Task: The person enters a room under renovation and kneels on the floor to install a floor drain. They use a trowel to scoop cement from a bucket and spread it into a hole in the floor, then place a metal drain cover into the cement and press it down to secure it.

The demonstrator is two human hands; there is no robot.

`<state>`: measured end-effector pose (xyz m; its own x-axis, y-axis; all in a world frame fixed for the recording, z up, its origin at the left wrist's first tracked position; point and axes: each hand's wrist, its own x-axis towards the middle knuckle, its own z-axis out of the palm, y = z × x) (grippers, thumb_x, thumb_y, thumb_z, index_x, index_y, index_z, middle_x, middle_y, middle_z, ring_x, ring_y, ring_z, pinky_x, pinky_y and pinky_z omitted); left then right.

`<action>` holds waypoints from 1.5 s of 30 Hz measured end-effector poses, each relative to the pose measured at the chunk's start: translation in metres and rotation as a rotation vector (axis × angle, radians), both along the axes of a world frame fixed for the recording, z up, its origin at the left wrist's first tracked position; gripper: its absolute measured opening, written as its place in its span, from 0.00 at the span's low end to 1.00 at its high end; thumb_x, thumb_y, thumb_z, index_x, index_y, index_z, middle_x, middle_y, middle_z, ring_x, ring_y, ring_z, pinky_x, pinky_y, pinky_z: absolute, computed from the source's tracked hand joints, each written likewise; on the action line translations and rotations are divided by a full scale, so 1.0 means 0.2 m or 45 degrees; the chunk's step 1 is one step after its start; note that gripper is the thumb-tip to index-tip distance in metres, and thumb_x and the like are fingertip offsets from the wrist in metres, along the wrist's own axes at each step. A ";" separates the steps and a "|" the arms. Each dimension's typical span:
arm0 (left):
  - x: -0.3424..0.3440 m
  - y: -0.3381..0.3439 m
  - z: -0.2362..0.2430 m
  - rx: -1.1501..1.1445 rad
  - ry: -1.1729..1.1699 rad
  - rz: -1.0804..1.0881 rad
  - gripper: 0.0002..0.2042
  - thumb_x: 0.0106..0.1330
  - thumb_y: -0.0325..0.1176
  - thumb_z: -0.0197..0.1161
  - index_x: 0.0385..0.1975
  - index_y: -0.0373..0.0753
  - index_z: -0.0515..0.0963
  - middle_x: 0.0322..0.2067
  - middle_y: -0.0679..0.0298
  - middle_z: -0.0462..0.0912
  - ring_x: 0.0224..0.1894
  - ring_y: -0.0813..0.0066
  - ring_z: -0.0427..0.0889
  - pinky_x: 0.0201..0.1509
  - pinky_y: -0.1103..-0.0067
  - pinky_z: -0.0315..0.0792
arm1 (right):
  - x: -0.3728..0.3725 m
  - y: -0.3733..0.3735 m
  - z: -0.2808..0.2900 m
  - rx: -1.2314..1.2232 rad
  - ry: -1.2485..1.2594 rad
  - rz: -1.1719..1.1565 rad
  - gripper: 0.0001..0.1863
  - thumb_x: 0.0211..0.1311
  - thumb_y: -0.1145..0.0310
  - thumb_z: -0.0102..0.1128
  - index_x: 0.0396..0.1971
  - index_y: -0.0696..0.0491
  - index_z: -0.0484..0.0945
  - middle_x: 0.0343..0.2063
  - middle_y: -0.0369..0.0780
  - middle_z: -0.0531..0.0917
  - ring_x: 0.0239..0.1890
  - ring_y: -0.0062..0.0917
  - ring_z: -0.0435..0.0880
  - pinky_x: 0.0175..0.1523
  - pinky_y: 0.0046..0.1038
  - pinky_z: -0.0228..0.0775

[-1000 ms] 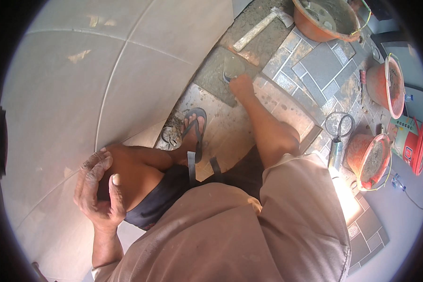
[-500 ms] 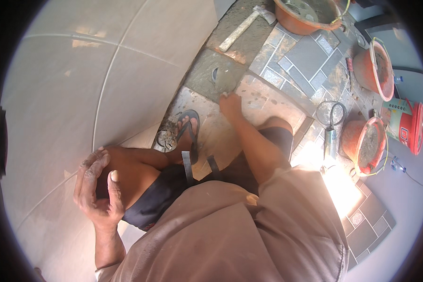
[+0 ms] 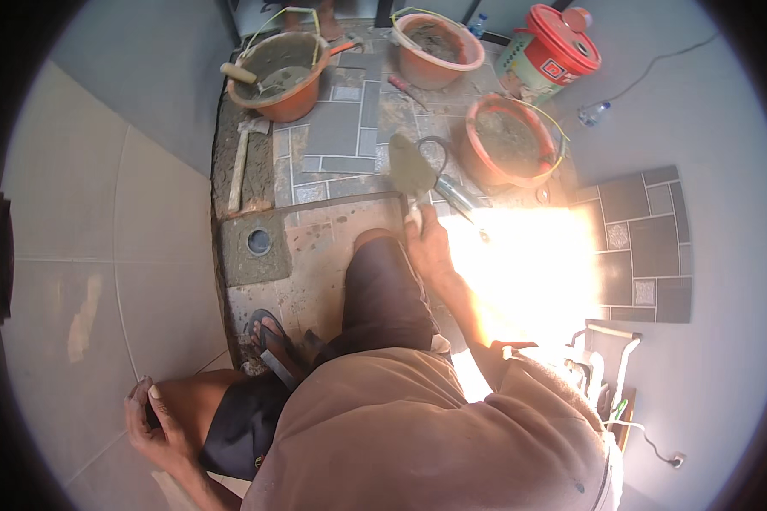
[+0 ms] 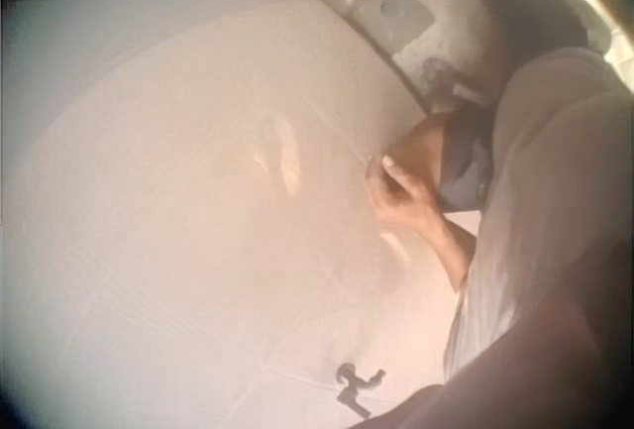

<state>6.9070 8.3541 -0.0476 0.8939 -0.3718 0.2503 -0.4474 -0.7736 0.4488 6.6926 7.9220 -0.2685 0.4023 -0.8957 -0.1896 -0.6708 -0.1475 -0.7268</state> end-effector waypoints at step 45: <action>-0.21 -1.07 -0.21 -0.291 0.351 -1.003 0.06 0.63 0.26 0.71 0.37 0.33 0.83 0.41 0.53 0.86 0.42 0.56 0.87 0.45 0.70 0.80 | -0.53 -0.87 0.38 0.618 -0.629 -0.328 0.19 0.72 0.66 0.58 0.57 0.59 0.79 0.29 0.41 0.85 0.20 0.20 0.79 0.21 0.19 0.69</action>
